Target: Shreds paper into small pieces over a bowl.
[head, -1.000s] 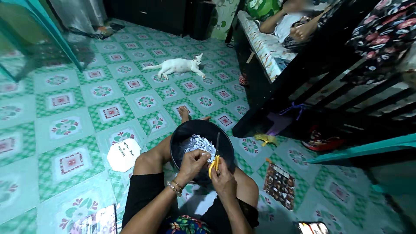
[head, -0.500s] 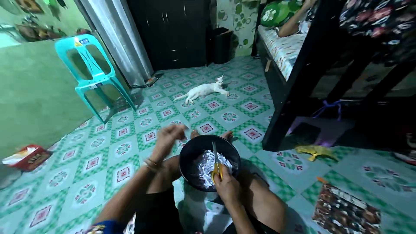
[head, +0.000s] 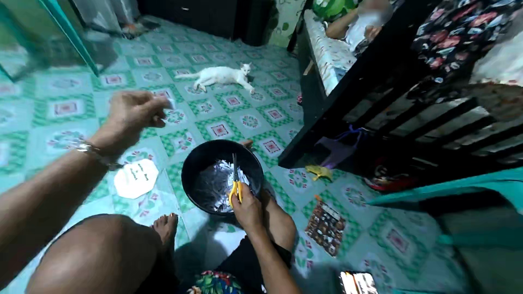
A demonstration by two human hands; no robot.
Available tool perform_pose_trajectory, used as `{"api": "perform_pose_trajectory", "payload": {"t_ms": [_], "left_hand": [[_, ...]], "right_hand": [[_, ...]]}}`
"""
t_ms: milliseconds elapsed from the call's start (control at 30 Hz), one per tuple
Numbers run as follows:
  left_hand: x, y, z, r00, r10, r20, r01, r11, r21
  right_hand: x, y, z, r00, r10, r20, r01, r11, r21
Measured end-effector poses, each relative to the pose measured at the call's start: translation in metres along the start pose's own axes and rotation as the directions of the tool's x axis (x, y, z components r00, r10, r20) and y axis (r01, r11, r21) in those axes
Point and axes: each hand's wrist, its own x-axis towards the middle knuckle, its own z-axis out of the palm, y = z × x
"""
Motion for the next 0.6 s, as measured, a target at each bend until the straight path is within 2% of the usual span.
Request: {"api": "perform_pose_trajectory", "payload": {"t_ms": [133,300,400,500,600], "left_hand": [[0.010,-0.044,0.057,0.976,-0.109,0.186,0.132,0.985,-0.113],[0.018,-0.091,0.109,0.911,-0.093,0.402,0.166,0.975,-0.149],[0.003,-0.106,0.108,0.858,-0.066,0.509,0.125,0.989,-0.082],[-0.010,-0.112,0.101,0.832,-0.054,0.552,0.096,0.994,-0.048],[-0.028,-0.114,0.094,0.825,0.015,0.565,0.033,0.997,-0.075]], "right_hand": [[0.003,0.006,0.010,0.992,-0.035,-0.121,0.034,0.999,-0.010],[0.006,-0.004,0.012,0.988,0.094,-0.125,-0.097,0.995,-0.019],[0.007,-0.009,0.018,0.973,0.158,-0.170,-0.161,0.987,-0.008],[0.010,-0.010,0.023,0.962,0.117,-0.246,-0.120,0.993,0.002],[0.011,-0.008,0.026,0.957,0.069,-0.282,-0.080,0.996,-0.028]]}}
